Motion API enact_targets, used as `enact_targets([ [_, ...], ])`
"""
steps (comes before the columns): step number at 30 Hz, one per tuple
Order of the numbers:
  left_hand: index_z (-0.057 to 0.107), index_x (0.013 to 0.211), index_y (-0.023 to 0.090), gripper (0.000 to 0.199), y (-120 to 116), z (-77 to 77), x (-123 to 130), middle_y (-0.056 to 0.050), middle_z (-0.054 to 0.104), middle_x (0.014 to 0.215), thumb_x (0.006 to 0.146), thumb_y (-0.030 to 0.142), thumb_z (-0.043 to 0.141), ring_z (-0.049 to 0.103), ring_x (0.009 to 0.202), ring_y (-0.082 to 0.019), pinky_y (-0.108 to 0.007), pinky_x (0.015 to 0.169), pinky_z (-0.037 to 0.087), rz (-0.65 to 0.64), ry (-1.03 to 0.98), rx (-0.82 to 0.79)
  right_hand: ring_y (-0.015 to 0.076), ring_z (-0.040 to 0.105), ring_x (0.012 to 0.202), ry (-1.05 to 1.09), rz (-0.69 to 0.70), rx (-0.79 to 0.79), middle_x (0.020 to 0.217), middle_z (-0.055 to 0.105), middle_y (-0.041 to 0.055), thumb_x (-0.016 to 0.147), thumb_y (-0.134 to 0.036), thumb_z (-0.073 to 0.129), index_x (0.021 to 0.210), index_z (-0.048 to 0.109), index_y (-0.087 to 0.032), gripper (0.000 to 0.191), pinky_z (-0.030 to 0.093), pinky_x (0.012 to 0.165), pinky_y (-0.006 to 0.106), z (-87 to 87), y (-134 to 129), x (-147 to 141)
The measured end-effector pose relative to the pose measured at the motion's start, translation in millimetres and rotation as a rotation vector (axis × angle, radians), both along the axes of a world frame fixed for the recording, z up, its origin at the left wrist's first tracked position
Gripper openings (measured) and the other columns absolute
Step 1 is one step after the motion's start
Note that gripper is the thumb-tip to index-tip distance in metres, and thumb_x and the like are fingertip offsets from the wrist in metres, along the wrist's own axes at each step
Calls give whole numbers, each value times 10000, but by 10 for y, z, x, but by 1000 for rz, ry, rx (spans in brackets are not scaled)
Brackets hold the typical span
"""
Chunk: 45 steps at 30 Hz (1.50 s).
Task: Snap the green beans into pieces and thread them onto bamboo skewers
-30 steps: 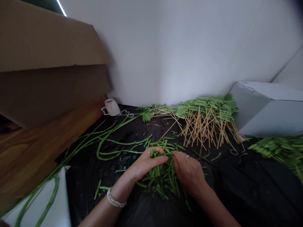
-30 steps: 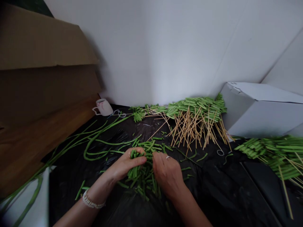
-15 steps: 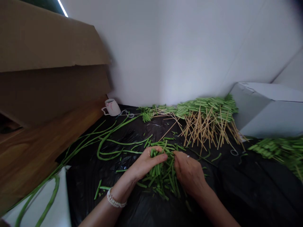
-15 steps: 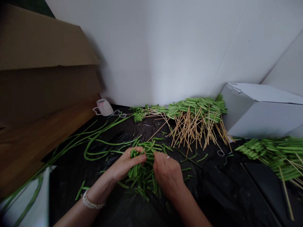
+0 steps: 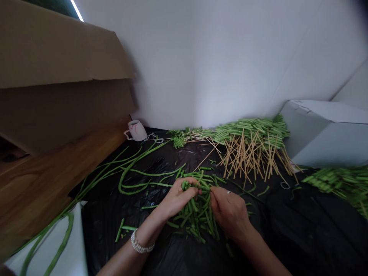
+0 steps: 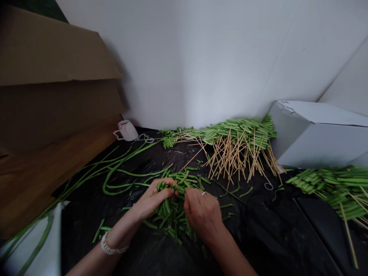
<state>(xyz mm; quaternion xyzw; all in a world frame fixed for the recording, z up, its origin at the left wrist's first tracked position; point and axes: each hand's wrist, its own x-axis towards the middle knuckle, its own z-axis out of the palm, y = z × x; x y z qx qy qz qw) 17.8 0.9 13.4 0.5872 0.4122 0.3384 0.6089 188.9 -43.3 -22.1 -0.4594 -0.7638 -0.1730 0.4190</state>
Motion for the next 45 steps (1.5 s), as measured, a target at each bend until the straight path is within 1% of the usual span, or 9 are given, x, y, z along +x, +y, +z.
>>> enact_targets([
  [6,645,668,142,91,8,-70,37,5,579,607,689,180,565,469,560,-100,-199,529,367,162,34,117,115,527,505,-20,67,15,554,552,-22,914,-80,477,716,552,-201,244,374,539,266,28,-25,-58],
  [16,632,721,144,134,-52,-98,169,24,583,573,663,264,637,472,491,-73,-173,479,360,283,-242,-159,114,487,499,2,28,-13,535,496,-30,900,-80,472,659,512,-206,275,336,542,273,-24,-48,-96],
  [22,617,729,140,152,-44,-59,159,22,564,560,688,284,640,464,491,-72,-170,472,346,174,-249,-208,104,470,480,130,61,-121,536,472,-41,892,-110,441,641,474,-211,273,306,529,275,-6,-79,-96],
  [28,615,706,152,92,-73,-47,103,28,549,565,695,243,616,451,503,-81,-188,486,346,3,-87,-36,84,407,435,298,3,-275,502,378,-63,850,-144,464,590,428,-210,270,274,495,256,-4,-78,-46],
  [32,635,703,150,90,-118,-25,60,13,577,598,698,241,639,488,524,-93,-201,503,364,-235,-13,21,90,350,408,734,49,-447,473,328,-73,859,-211,450,579,404,-221,284,261,425,233,27,0,133],
  [36,644,722,155,118,-107,-3,38,-4,616,630,713,274,644,513,524,-97,-206,509,392,-265,-65,-45,97,364,379,1157,-13,-489,450,377,-83,889,-298,483,680,499,-212,226,296,371,216,79,115,407],
  [38,651,718,153,124,-87,-4,47,3,599,602,727,276,643,494,526,-91,-198,510,383,-185,-81,-39,105,457,423,1147,-111,-427,569,553,-54,870,-318,566,968,573,-187,164,371,406,218,100,154,484],
  [41,665,736,145,162,-64,-18,67,2,598,613,744,307,668,471,527,-84,-194,510,367,-98,-96,-43,108,497,450,1081,-59,-418,715,641,-22,887,-333,579,1314,435,-186,473,418,438,231,111,149,458],
  [45,677,778,144,189,-57,-38,68,-30,656,728,762,331,690,533,604,-109,-210,562,409,-72,-73,-13,110,527,499,797,204,-593,701,624,-15,962,-336,455,1173,592,-195,288,433,473,226,111,49,261],
])
